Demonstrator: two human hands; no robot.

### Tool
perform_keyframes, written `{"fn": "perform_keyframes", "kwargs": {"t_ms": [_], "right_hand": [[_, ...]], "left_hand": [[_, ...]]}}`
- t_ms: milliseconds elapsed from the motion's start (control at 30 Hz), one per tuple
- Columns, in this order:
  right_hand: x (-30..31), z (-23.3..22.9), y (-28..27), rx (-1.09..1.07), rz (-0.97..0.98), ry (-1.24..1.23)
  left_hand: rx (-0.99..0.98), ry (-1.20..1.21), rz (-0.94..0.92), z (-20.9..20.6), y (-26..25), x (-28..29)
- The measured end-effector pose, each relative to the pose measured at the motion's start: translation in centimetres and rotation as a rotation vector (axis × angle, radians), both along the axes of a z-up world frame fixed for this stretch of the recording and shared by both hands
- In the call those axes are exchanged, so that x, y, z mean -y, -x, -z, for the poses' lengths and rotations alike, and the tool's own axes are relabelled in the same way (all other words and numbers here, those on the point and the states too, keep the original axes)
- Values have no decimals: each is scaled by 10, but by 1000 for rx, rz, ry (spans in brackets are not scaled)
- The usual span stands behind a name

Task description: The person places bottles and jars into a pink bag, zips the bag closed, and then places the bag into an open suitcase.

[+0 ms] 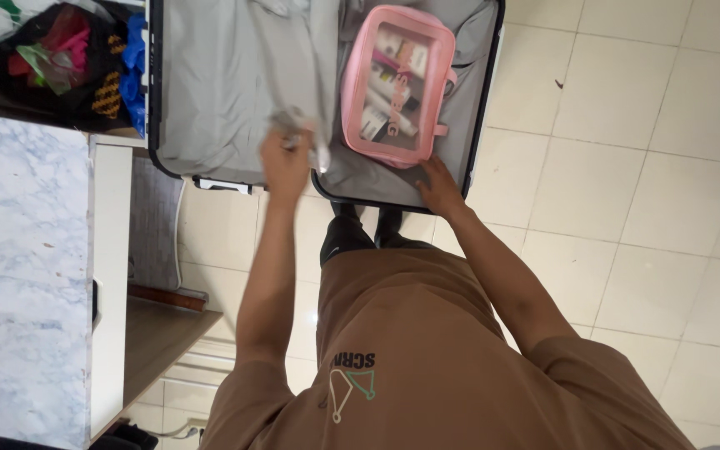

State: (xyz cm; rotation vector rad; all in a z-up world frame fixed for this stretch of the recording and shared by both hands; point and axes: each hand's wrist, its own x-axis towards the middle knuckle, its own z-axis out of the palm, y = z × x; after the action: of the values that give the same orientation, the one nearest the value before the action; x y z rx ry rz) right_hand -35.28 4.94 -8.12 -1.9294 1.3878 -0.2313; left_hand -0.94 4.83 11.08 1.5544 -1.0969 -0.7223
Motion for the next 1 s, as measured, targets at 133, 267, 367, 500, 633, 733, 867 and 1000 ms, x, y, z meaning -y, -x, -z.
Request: {"fn": "perform_keyframes", "kwargs": {"t_ms": [133,267,367,500,633,733,867,1000], "right_hand": [[25,-17,-5,434,415,-290],[70,-77,-7,927,607,-676],[87,-125,-15,872,627,-761],[95,-151,-23,520,276,-292],[86,-145,-27,399,483,-276],[81,-138,-27,455,659,-262],[76,-127,-12,536,797,-308],[76,-100,-6,497,848,-336]], "left_hand": [[269,47,200,-41,78,-10],[617,37,421,-17,132,-12],[771,-11,618,22,157,-24],[927,117,640,55,166,-38],[883,78,658,56,160,-37],[853,75,627,49,155,-38],[746,29,585,50,149,-35],[659,-55,602,52,148,-40]]}}
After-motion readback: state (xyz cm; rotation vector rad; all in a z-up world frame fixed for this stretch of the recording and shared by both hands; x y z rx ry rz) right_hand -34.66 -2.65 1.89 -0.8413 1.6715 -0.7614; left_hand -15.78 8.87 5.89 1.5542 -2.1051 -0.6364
